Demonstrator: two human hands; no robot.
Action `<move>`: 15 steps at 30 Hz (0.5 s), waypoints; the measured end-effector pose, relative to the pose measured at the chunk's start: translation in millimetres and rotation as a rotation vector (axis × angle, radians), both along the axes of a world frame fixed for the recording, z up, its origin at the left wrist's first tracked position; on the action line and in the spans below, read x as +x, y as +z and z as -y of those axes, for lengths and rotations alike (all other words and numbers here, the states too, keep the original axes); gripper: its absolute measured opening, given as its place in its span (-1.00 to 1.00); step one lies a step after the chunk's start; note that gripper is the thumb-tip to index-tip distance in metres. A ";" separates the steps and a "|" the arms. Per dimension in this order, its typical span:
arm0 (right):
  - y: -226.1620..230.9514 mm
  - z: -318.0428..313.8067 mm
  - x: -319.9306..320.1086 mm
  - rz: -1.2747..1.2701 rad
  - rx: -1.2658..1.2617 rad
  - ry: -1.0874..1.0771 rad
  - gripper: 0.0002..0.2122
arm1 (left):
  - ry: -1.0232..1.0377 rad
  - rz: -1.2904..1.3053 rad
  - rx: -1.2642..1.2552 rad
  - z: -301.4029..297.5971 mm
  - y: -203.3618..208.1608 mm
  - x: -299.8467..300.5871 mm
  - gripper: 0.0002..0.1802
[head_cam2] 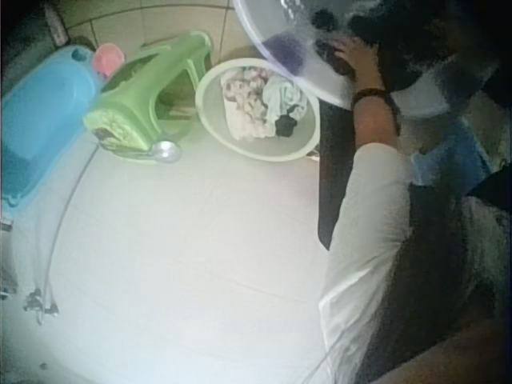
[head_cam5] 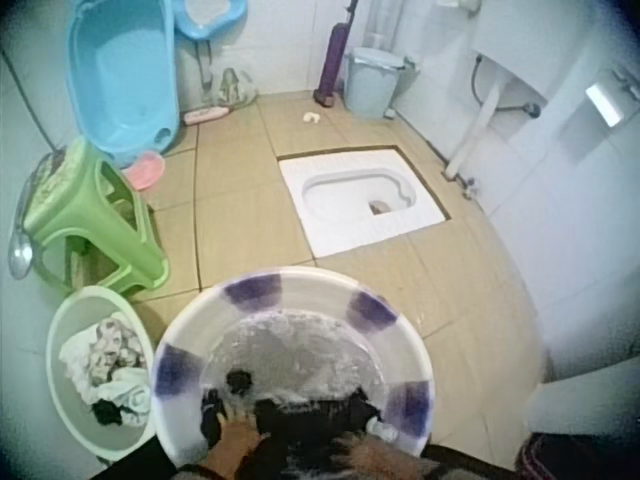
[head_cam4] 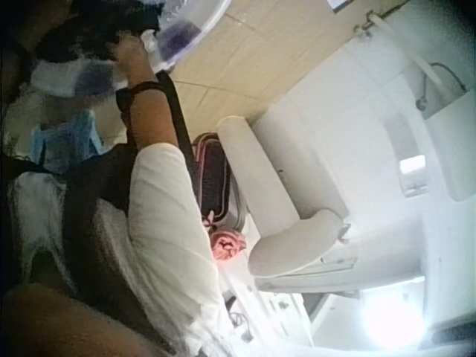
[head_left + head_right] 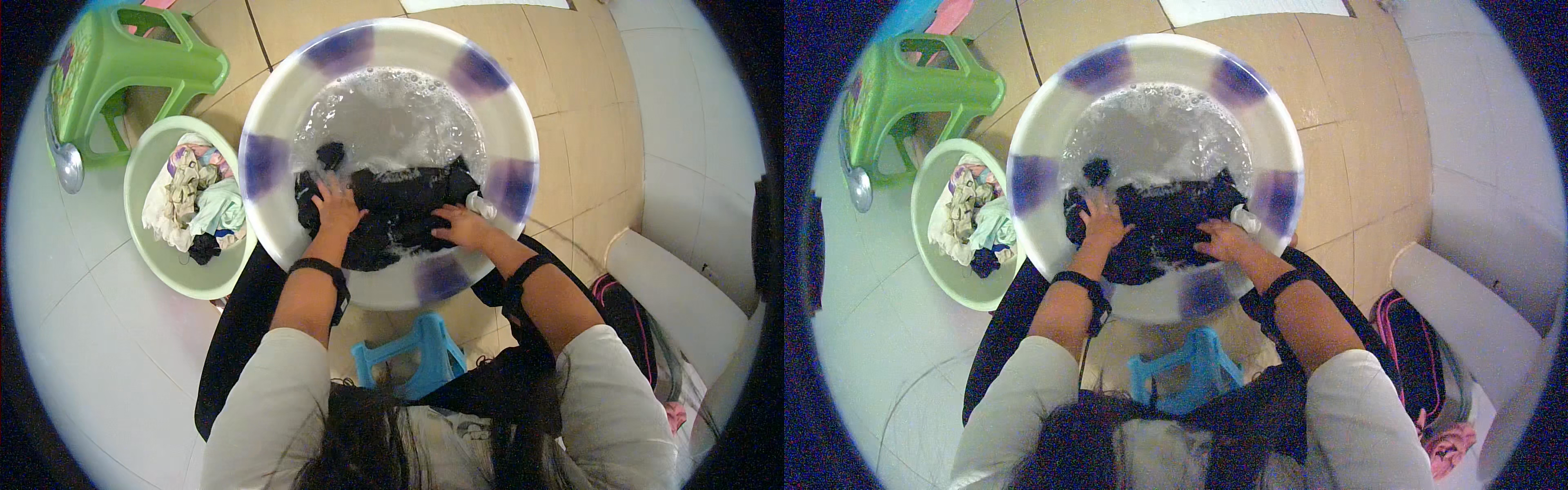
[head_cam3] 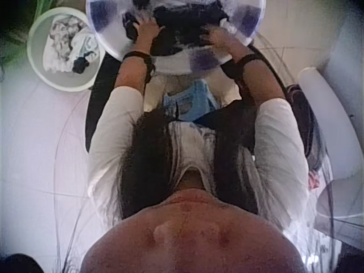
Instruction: The person sits on a small stool and hand-washes clothes in a large basin filled with soapy water. They scrub a light-colored cloth, wring it out, and then add a dark garment to the basin, submerging and scrubbing it by hand.
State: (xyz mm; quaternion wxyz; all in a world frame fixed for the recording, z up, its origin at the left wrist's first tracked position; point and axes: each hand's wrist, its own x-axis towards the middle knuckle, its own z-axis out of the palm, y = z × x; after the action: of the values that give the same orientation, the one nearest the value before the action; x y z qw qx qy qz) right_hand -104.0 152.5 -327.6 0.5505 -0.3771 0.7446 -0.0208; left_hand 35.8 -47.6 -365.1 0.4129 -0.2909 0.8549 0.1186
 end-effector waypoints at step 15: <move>162.8 169.0 -116.3 0.457 -0.555 -0.913 -0.71 | 0.502 -0.513 0.679 90.8 90.6 -95.0 -0.65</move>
State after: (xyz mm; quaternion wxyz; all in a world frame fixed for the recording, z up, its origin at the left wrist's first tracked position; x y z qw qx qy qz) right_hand -220.3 -16.5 -164.8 0.5129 -0.1340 0.6607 -0.5314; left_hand -59.2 -138.4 -274.5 0.2195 -0.2984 0.7454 0.5542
